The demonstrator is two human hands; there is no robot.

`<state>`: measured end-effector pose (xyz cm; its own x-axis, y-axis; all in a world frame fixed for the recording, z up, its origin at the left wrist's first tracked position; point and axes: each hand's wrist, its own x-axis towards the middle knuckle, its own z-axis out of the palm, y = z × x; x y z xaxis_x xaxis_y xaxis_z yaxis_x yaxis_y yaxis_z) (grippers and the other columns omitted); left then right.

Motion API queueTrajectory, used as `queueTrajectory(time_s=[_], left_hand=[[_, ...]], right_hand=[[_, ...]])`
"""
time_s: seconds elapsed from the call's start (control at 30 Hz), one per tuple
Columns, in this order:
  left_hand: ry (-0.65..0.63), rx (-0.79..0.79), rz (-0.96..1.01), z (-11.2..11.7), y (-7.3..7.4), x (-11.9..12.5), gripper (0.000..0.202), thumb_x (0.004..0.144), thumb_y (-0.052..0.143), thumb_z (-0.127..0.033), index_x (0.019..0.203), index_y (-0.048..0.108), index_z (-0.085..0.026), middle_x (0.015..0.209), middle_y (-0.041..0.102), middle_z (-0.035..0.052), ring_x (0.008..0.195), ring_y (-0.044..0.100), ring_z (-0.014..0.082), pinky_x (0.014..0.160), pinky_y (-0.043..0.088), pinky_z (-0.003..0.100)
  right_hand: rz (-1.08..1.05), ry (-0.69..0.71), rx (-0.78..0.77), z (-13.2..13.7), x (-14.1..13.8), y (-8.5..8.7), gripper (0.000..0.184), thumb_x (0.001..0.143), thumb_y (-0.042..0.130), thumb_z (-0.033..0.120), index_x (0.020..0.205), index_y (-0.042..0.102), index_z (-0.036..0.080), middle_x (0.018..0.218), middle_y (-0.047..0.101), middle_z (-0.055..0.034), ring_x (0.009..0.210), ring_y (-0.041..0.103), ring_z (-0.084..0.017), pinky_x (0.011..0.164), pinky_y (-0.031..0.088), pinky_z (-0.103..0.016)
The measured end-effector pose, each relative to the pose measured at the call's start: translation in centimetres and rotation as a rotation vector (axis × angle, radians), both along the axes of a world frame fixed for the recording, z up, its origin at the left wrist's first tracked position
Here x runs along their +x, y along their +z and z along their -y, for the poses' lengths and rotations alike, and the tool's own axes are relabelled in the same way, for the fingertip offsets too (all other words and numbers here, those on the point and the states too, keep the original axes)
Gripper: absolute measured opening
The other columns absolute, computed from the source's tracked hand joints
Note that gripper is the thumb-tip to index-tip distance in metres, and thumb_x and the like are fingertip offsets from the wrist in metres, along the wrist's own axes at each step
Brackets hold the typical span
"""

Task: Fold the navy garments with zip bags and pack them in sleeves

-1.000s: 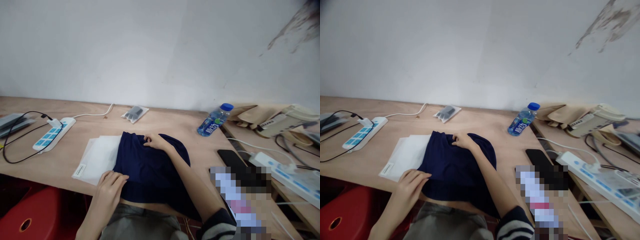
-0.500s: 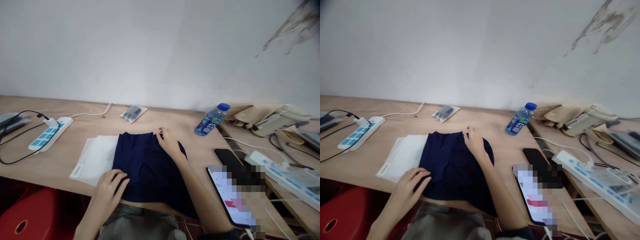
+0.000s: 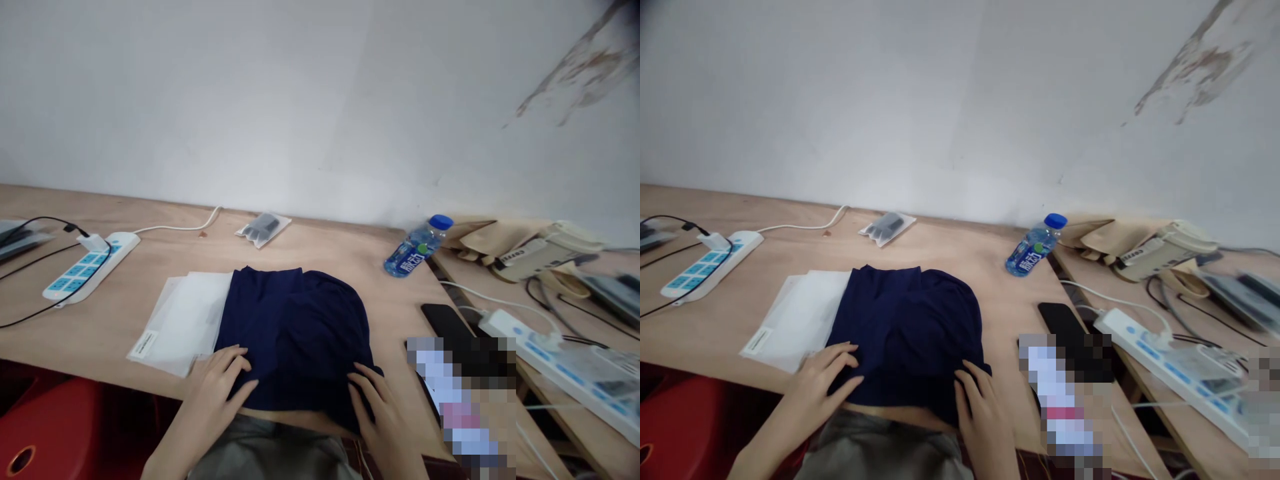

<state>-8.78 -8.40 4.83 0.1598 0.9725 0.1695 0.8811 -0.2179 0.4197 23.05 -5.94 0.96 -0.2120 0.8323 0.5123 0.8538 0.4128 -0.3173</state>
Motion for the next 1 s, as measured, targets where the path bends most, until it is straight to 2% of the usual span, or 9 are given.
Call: queueTrajectory(time_s=[0.1,0.23,0.43,0.53,0.63,0.77,0.87,0.93,1.0], left_hand=[[-0.004,0.025,0.032,0.2,-0.2,-0.6,0.017,0.096,0.048,-0.030,0.096,0.065,-0.026,0.121,0.066,0.0030,0.117,0.060,0.0241,0.099,0.049,0.047],[-0.003,0.066,0.060,0.6,-0.1,-1.3,0.017,0.096,0.047,-0.029,0.094,0.063,-0.023,0.123,0.065,0.0053,0.122,0.057,0.0244,0.101,0.049,0.046],[0.010,0.081,0.053,0.0,0.4,-0.9,0.026,0.098,0.039,-0.025,0.100,0.065,-0.024,0.122,0.067,0.0050,0.121,0.058,0.0240,0.102,0.048,0.047],[0.039,0.104,0.015,-1.6,0.5,0.5,0.031,0.096,0.044,-0.032,0.122,0.060,-0.026,0.141,0.055,0.0063,0.132,0.050,0.0259,0.106,0.045,0.048],[0.034,0.101,-0.043,-3.1,-0.2,2.0,0.056,0.092,0.052,-0.041,0.146,0.040,-0.029,0.158,0.031,0.0072,0.144,0.031,0.0311,0.111,0.036,0.054],[0.026,0.073,-0.102,-3.4,-2.5,2.3,0.079,0.085,0.060,-0.046,0.153,0.023,-0.030,0.163,0.016,0.0099,0.147,0.020,0.0369,0.112,0.029,0.061],[0.019,0.038,-0.098,-2.9,-3.1,1.9,0.083,0.083,0.062,-0.048,0.153,0.023,-0.029,0.162,0.017,0.0113,0.147,0.022,0.0372,0.112,0.029,0.061],[0.024,0.020,-0.042,-3.3,-2.2,1.8,0.073,0.085,0.060,-0.048,0.150,0.033,-0.028,0.160,0.027,0.0112,0.145,0.026,0.0362,0.112,0.030,0.060],[0.038,0.003,0.081,-5.2,-0.4,1.6,0.051,0.092,0.052,-0.045,0.139,0.049,-0.027,0.149,0.045,0.0098,0.140,0.039,0.0315,0.110,0.036,0.055]], right_hand=[[-0.080,-0.019,0.039,-0.4,-0.2,0.4,0.019,0.098,0.044,0.030,0.097,0.061,0.022,0.105,0.069,-0.0084,0.094,0.068,-0.022,0.080,0.056,-0.038],[-0.116,-0.006,0.090,-0.2,0.0,1.6,0.015,0.097,0.045,0.027,0.104,0.058,0.021,0.113,0.068,-0.0106,0.109,0.064,-0.025,0.091,0.052,-0.041],[-0.062,-0.053,-0.021,0.5,1.2,1.9,0.019,0.098,0.042,0.032,0.097,0.059,0.023,0.078,0.069,-0.0043,0.071,0.069,-0.021,0.064,0.055,-0.034],[-0.058,-0.076,0.052,-0.4,-0.2,2.4,0.021,0.097,0.045,0.034,0.106,0.061,0.023,0.094,0.073,-0.0082,0.086,0.070,-0.025,0.075,0.057,-0.040],[-0.042,-0.011,0.025,-1.8,-2.6,2.4,0.030,0.096,0.047,0.033,0.122,0.059,0.022,0.124,0.066,-0.0106,0.115,0.062,-0.028,0.094,0.052,-0.046],[0.061,0.014,-0.092,-3.1,-4.7,0.3,0.046,0.096,0.047,0.040,0.139,0.050,0.024,0.147,0.048,-0.0095,0.137,0.042,-0.034,0.103,0.044,-0.058],[0.111,-0.027,-0.138,-3.3,-4.7,-1.6,0.055,0.095,0.048,0.044,0.146,0.041,0.027,0.151,0.043,-0.0083,0.139,0.038,-0.036,0.105,0.041,-0.062],[0.127,-0.039,-0.143,-3.2,-4.5,-2.4,0.059,0.094,0.049,0.046,0.149,0.037,0.028,0.151,0.043,-0.0078,0.139,0.038,-0.036,0.105,0.040,-0.062],[0.139,-0.048,-0.133,-3.1,-4.3,-2.7,0.061,0.094,0.048,0.046,0.150,0.034,0.029,0.152,0.042,-0.0079,0.138,0.040,-0.036,0.105,0.041,-0.062]])
